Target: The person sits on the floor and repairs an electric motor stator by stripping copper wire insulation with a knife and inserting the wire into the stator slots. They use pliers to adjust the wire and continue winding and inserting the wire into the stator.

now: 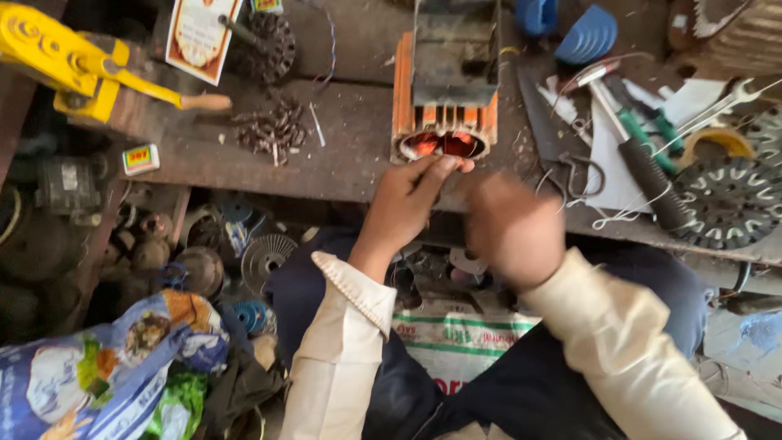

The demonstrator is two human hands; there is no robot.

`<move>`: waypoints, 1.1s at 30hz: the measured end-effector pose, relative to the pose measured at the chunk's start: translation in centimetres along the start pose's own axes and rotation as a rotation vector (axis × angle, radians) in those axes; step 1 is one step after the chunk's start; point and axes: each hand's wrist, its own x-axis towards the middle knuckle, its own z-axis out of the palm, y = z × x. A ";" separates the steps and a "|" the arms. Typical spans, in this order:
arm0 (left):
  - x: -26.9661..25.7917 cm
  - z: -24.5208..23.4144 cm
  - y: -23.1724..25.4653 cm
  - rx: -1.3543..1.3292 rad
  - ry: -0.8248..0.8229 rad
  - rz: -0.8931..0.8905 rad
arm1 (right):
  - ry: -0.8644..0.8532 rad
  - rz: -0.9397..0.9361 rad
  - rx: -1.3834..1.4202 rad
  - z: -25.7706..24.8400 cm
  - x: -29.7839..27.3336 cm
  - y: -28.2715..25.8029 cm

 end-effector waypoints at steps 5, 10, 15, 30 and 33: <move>0.0 0.9 -0.3 -0.352 -0.042 -0.355 | -0.208 0.034 -0.123 1.6 -0.6 1.1; -0.9 0.4 0.7 0.281 -0.012 0.050 | 0.011 0.174 -0.005 0.2 0.0 2.8; -0.1 0.5 2.2 0.381 0.114 0.287 | -0.086 0.369 0.256 1.5 -0.1 2.9; 1.5 0.3 1.9 0.573 0.379 0.484 | -0.411 0.840 0.742 9.1 -3.5 -1.0; 0.5 0.4 1.8 0.570 0.428 0.470 | -0.442 0.891 0.803 9.1 -4.0 -1.2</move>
